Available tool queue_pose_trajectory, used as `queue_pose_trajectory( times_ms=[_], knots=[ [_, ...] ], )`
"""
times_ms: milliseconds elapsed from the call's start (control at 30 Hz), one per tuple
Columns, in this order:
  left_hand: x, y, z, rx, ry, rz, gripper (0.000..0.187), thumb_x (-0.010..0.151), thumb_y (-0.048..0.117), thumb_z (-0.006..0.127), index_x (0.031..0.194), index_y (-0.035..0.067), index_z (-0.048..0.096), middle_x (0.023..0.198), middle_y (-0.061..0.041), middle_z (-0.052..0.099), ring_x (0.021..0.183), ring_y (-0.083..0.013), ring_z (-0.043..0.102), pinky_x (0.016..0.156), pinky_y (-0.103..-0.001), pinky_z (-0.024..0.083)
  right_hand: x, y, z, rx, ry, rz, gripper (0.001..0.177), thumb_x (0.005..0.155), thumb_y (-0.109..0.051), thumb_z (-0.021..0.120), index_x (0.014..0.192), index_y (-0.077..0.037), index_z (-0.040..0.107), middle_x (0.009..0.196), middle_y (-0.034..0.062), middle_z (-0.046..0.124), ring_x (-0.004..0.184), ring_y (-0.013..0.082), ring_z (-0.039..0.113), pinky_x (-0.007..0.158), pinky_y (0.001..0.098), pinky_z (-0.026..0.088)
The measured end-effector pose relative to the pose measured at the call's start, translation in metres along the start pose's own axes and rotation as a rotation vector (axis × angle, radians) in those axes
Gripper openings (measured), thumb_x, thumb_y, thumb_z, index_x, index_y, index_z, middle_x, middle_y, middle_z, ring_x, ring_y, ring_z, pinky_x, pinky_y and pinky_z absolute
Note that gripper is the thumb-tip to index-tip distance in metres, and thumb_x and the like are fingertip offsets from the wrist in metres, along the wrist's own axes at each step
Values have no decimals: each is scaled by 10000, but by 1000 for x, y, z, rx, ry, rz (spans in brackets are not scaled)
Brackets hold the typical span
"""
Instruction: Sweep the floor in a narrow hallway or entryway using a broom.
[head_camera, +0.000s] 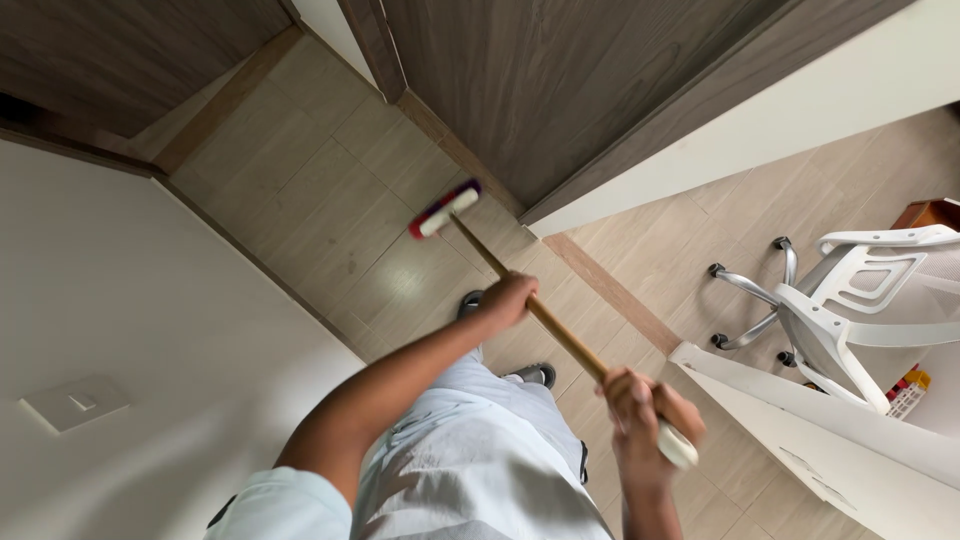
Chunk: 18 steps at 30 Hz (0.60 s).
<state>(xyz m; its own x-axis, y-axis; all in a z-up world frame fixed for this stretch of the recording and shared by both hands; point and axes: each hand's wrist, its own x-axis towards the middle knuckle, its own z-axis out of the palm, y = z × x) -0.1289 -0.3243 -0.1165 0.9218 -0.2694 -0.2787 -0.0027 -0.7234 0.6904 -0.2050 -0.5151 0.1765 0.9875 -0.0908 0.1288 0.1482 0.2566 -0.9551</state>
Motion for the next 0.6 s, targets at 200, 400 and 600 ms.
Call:
queue_pose_trajectory(
  times_ms=[200, 400, 600],
  knots=[
    [80, -128, 43, 107, 47, -19, 119, 823, 35, 708, 897, 121, 673, 1040, -117, 678, 1072, -340, 622, 874, -451, 534, 15, 76, 15, -282, -89, 127, 335, 1002, 16, 542, 680, -19, 458, 711, 102, 593, 748, 178, 638, 760, 381, 576],
    [49, -71, 76, 0, -34, 65, 257, 734, -46, 718, 921, 126, 685, 1046, -102, 708, 1104, -331, 627, 901, -438, 544, 8, 26, 14, -449, 113, 263, 385, 1012, -7, 508, 630, -35, 469, 623, 90, 576, 742, 179, 689, 677, 354, 559],
    [17, 15, 40, 3, -191, 64, 239, 762, 45, 755, 954, 136, 646, 1049, -72, 713, 1097, -290, 661, 863, -433, 561, 6, -23, 4, -441, 120, 245, 446, 1086, -38, 534, 661, -35, 398, 607, 74, 474, 620, 162, 535, 887, 390, 597]
  ],
)
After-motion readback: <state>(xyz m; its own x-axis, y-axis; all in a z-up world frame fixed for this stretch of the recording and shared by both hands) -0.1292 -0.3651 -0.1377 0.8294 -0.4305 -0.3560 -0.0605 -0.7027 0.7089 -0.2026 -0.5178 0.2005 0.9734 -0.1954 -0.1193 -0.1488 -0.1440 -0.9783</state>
